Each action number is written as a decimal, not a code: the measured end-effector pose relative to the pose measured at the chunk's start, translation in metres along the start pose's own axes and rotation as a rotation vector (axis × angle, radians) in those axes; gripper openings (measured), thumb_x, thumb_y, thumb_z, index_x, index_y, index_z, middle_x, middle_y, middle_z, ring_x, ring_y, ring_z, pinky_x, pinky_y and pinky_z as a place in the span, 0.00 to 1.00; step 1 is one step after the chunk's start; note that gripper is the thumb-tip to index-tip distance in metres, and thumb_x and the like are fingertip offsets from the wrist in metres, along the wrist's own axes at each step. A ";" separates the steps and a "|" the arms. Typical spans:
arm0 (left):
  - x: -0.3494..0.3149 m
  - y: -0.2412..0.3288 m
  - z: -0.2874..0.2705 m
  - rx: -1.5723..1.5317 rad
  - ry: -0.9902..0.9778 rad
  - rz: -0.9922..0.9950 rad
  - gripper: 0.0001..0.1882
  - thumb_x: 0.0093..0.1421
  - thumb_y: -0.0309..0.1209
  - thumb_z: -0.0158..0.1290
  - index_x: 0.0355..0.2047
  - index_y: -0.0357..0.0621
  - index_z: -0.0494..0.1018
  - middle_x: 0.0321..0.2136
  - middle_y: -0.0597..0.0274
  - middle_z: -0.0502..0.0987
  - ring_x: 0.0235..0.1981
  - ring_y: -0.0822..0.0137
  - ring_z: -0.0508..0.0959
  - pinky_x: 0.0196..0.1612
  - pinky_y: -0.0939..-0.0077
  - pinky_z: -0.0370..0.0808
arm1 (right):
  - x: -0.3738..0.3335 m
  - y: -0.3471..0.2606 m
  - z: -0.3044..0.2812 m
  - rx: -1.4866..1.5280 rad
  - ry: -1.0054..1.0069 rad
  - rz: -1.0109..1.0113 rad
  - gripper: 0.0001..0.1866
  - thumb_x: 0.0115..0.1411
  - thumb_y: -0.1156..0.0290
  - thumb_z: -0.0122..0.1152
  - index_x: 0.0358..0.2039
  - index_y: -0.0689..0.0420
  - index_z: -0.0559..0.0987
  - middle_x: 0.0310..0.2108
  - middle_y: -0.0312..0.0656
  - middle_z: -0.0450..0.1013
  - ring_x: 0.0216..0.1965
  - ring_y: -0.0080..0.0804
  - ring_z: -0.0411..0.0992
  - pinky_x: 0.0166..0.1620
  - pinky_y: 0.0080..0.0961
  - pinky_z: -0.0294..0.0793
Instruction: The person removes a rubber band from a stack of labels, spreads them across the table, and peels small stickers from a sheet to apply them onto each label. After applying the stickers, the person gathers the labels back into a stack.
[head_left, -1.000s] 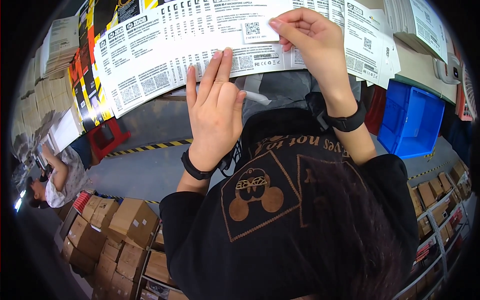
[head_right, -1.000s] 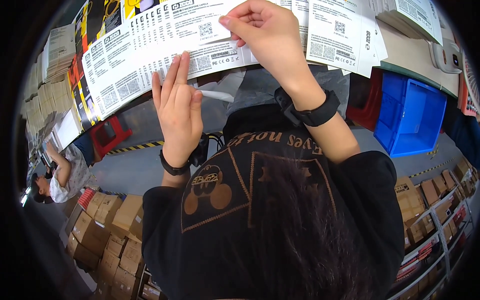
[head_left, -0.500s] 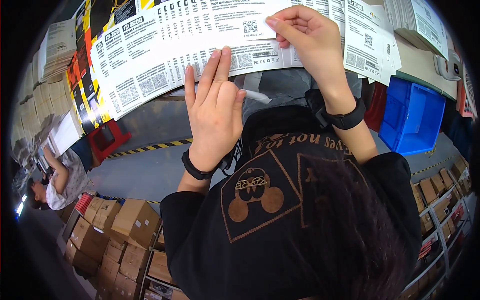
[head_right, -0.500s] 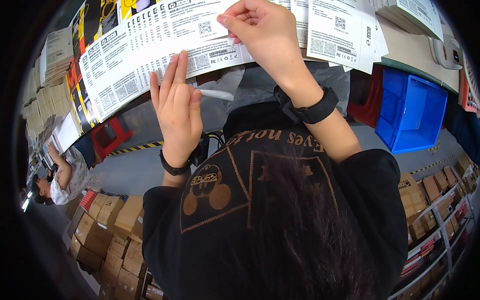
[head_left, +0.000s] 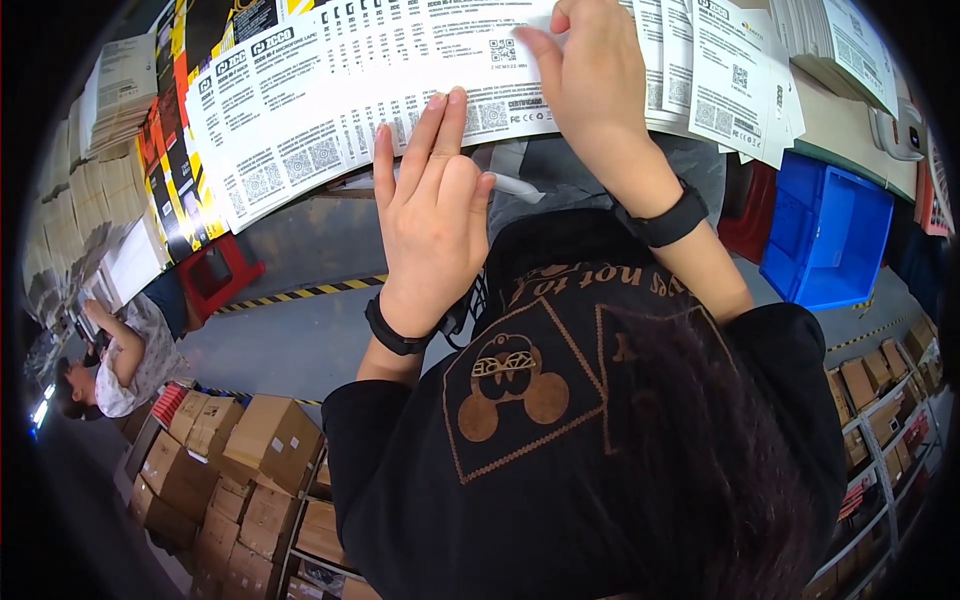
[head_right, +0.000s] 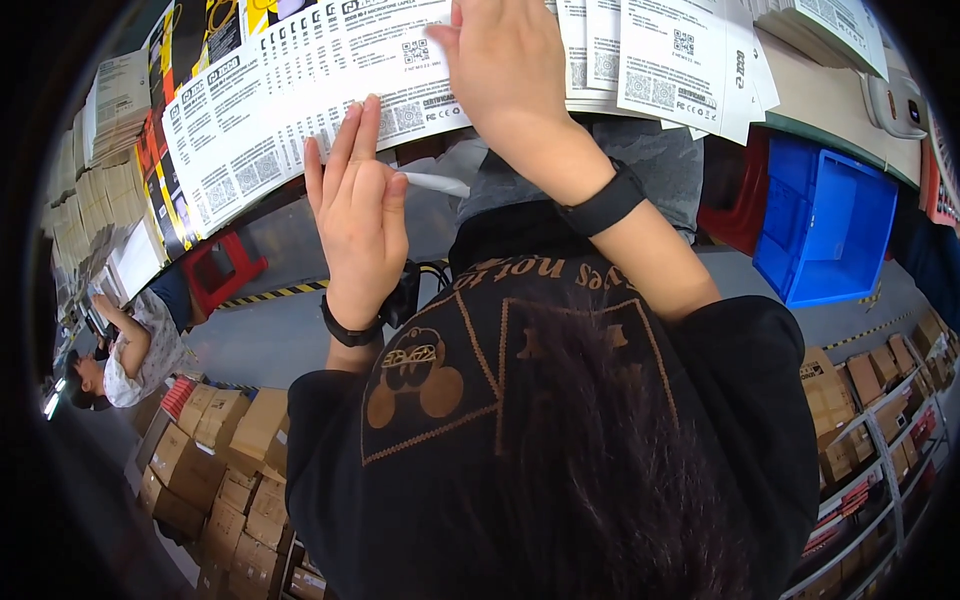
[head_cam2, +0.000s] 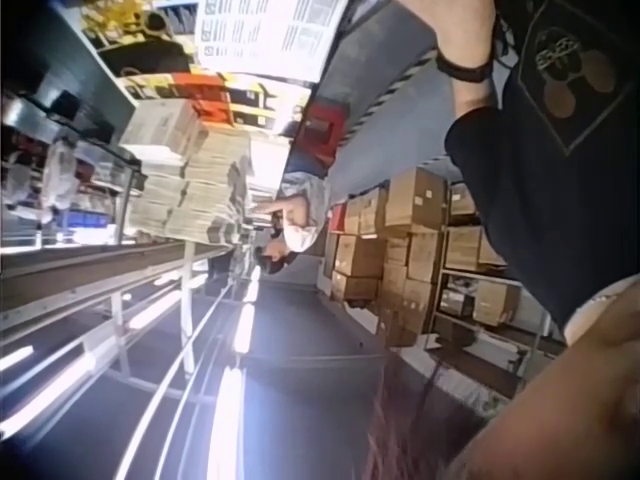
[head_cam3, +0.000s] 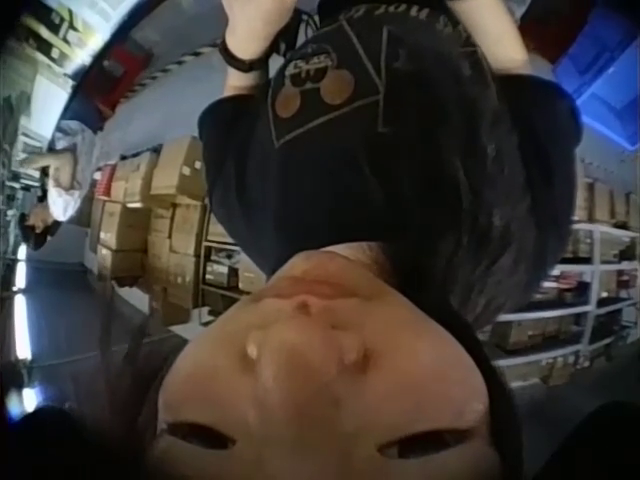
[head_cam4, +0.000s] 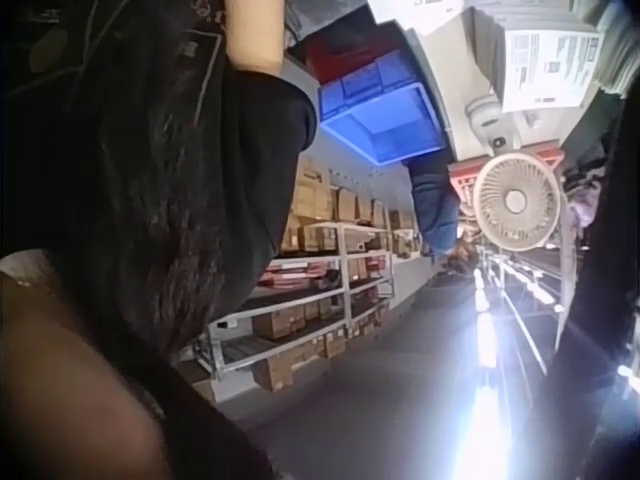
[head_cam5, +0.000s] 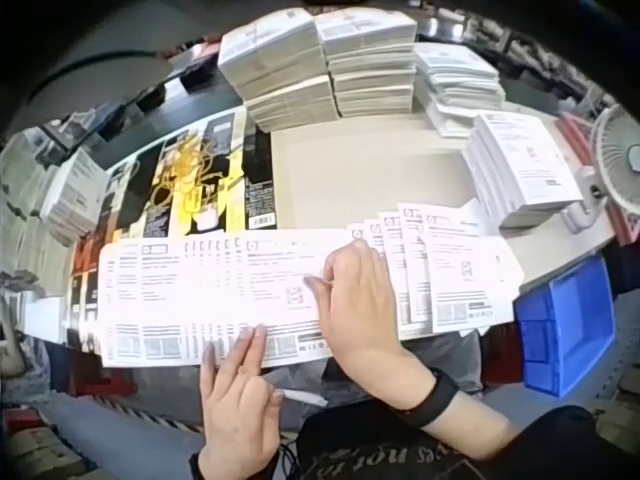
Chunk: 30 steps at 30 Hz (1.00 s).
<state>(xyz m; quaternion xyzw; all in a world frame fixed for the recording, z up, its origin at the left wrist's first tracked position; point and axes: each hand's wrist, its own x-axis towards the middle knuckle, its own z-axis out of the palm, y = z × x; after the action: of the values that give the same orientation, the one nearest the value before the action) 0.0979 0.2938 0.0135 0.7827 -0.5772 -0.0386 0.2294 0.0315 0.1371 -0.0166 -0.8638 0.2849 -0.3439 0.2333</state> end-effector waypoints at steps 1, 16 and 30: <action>-0.002 0.000 -0.001 0.002 0.001 0.000 0.09 0.60 0.27 0.41 0.22 0.40 0.61 0.54 0.50 0.65 0.59 0.58 0.60 0.61 0.56 0.44 | -0.002 0.002 0.002 -0.002 -0.016 0.033 0.13 0.47 0.76 0.59 0.27 0.60 0.62 0.28 0.48 0.62 0.32 0.46 0.63 0.38 0.30 0.63; -0.008 -0.002 -0.002 0.050 0.056 -0.042 0.07 0.57 0.25 0.45 0.23 0.39 0.62 0.54 0.46 0.63 0.58 0.55 0.60 0.60 0.51 0.45 | -0.009 -0.013 -0.032 -0.065 -0.388 -0.235 0.30 0.58 0.57 0.49 0.59 0.54 0.57 0.54 0.48 0.63 0.61 0.34 0.53 0.63 0.42 0.35; 0.006 0.008 -0.023 -0.728 0.336 -0.148 0.05 0.58 0.24 0.42 0.30 0.35 0.67 0.53 0.44 0.64 0.56 0.55 0.63 0.58 0.60 0.54 | -0.014 -0.017 -0.065 0.567 -0.700 0.054 0.11 0.46 0.71 0.65 0.31 0.59 0.77 0.30 0.39 0.73 0.30 0.24 0.69 0.33 0.17 0.66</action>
<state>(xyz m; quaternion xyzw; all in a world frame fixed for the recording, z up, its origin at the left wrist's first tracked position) 0.1001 0.2941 0.0388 0.6854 -0.4223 -0.1282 0.5792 -0.0189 0.1450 0.0294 -0.8223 0.1056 -0.0895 0.5520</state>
